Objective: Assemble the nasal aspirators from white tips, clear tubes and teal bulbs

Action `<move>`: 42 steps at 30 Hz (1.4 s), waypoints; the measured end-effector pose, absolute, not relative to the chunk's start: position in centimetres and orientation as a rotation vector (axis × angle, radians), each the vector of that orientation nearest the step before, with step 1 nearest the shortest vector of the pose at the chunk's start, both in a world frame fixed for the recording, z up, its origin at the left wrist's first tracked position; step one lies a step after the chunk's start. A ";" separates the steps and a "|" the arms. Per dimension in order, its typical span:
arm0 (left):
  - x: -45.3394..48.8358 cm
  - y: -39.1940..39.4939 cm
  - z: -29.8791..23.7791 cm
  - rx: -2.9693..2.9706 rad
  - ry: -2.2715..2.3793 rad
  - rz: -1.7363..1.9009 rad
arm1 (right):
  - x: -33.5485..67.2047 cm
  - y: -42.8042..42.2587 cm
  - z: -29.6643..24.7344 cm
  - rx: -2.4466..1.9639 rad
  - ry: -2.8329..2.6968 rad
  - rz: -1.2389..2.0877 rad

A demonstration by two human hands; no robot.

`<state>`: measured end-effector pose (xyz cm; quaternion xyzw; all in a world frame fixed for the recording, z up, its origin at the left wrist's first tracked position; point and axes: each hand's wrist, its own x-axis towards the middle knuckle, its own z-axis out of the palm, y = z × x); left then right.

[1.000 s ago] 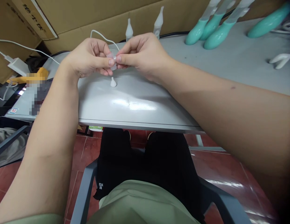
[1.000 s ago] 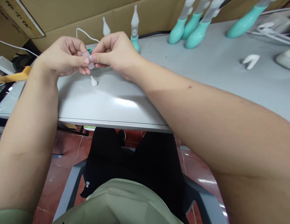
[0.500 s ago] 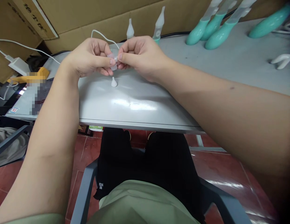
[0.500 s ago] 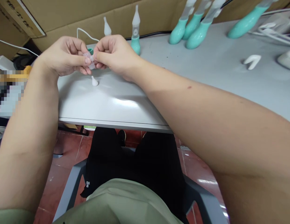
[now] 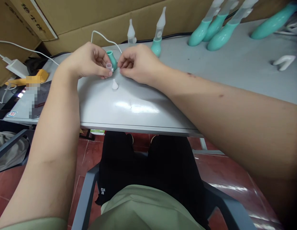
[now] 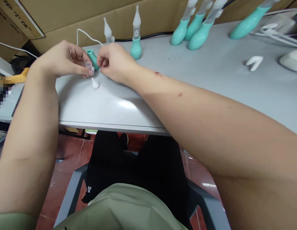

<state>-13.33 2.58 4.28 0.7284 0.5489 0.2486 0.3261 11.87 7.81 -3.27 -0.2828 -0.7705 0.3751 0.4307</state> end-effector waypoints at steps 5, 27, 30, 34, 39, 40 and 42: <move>-13.7 3.5 3.8 1.904 1.470 0.569 | 11.3 11.0 -5.0 -0.650 -2.203 0.640; -14.5 3.6 4.1 2.051 1.379 1.037 | 12.3 4.2 -0.8 -0.666 -1.944 1.086; -13.0 3.5 3.6 2.010 1.236 1.155 | 12.5 4.6 -0.2 -0.688 -1.795 1.050; -11.3 3.0 3.1 1.987 1.222 1.040 | 12.3 5.2 0.0 -0.668 -1.761 0.970; -10.6 2.8 3.0 1.933 1.167 0.978 | 11.1 5.4 -0.5 -0.633 -1.747 0.893; -10.5 2.8 3.0 1.918 1.163 0.992 | 10.9 5.5 -0.6 -0.627 -1.733 0.891; -10.5 2.9 3.0 1.894 1.169 1.032 | 10.7 5.6 -0.7 -0.611 -1.685 0.906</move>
